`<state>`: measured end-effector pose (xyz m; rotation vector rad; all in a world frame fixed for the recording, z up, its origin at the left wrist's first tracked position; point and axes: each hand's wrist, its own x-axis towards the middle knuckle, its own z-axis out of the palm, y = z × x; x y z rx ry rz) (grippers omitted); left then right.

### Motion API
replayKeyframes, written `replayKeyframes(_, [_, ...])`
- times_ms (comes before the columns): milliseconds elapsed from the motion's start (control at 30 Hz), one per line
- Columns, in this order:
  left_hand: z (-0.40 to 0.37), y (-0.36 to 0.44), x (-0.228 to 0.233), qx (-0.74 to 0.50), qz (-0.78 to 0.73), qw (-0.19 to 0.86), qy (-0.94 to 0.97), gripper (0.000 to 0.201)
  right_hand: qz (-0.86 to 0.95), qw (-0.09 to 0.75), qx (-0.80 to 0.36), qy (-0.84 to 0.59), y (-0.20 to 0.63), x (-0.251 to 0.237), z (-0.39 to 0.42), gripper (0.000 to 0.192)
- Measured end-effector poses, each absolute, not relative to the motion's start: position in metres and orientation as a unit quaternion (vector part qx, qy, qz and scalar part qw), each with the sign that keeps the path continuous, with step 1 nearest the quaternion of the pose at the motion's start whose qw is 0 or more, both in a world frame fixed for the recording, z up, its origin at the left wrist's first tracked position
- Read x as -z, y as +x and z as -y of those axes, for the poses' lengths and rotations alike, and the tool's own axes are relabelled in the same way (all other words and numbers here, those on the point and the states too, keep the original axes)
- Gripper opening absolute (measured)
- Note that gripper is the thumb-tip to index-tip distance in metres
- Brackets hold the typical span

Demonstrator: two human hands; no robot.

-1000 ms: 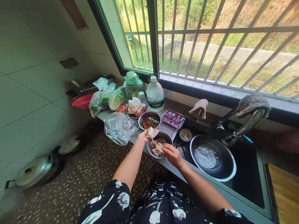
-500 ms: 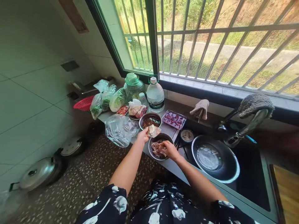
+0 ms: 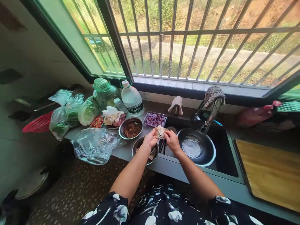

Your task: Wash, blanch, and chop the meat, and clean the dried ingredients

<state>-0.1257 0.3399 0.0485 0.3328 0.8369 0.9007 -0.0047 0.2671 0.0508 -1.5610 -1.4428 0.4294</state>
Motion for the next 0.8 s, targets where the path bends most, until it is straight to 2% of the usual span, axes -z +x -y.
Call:
replayKeyframes(233, [-0.329, -0.125, -0.048, -0.441, -0.372, 0.811, 0.094, 0.025, 0.628, 0.465, -0.183, -0.597, -0.025, -0.046, -0.254, 0.021])
replayKeyframes(333, [-0.324, -0.122, -0.045, -0.465, -0.354, 0.807, 0.084, 0.022, 0.630, 0.435, -0.271, -0.584, -0.033, -0.042, -0.256, 0.019])
replayKeyframes(500, [-0.321, -0.114, -0.039, -0.509, -0.321, 0.791, 0.109, 0.015, 0.516, 0.434, -0.425, -0.604, -0.024, -0.030, -0.263, 0.027])
replayKeyframes(567, [-0.322, -0.114, -0.036, -0.515, -0.323, 0.788, 0.101, 0.014, 0.510, 0.447, -0.412, -0.608, -0.009, -0.024, -0.266, 0.029])
replayKeyframes(667, [-0.324, -0.115, -0.031, -0.507, -0.343, 0.788, 0.073, 0.012, 0.500, 0.450, -0.308, -0.673, 0.025, -0.012, -0.280, 0.028])
replayKeyframes(800, [-0.326, -0.114, -0.025, -0.490, -0.358, 0.793, 0.050, 0.013, 0.552, 0.297, -0.201, -0.753, 0.062, 0.008, -0.307, 0.024])
